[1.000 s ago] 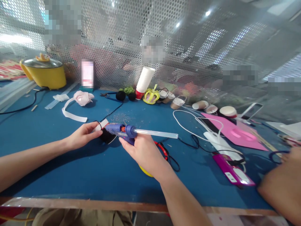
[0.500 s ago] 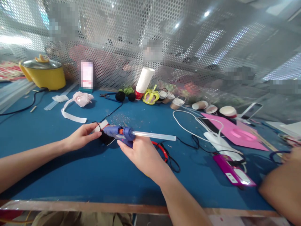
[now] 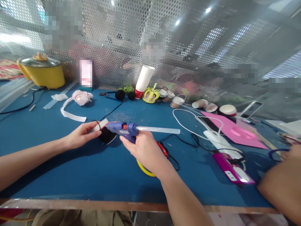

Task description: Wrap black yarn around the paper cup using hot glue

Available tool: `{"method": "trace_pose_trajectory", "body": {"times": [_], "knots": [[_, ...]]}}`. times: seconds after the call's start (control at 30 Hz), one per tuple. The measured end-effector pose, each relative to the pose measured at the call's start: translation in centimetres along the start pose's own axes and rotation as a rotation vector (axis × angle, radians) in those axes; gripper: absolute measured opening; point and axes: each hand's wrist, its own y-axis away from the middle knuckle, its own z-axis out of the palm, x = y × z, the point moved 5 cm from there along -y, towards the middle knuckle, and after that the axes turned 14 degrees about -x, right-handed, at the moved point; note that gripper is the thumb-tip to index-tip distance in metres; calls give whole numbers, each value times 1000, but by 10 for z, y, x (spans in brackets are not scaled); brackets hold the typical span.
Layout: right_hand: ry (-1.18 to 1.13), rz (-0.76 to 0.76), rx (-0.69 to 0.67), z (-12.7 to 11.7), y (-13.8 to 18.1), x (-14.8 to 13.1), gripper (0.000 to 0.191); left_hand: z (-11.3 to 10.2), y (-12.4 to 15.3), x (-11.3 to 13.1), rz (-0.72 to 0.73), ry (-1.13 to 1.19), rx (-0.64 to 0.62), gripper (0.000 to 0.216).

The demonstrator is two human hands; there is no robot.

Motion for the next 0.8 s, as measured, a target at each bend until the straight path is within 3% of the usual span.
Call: {"method": "trace_pose_trajectory", "body": {"times": [0.23, 0.8], "knots": [[-94, 112, -33, -2, -3, 6, 22, 1, -1, -2, 15, 59, -53, 31], [-150, 140, -82, -1, -4, 12, 24, 0, 1, 0, 39, 67, -69, 30]]}}
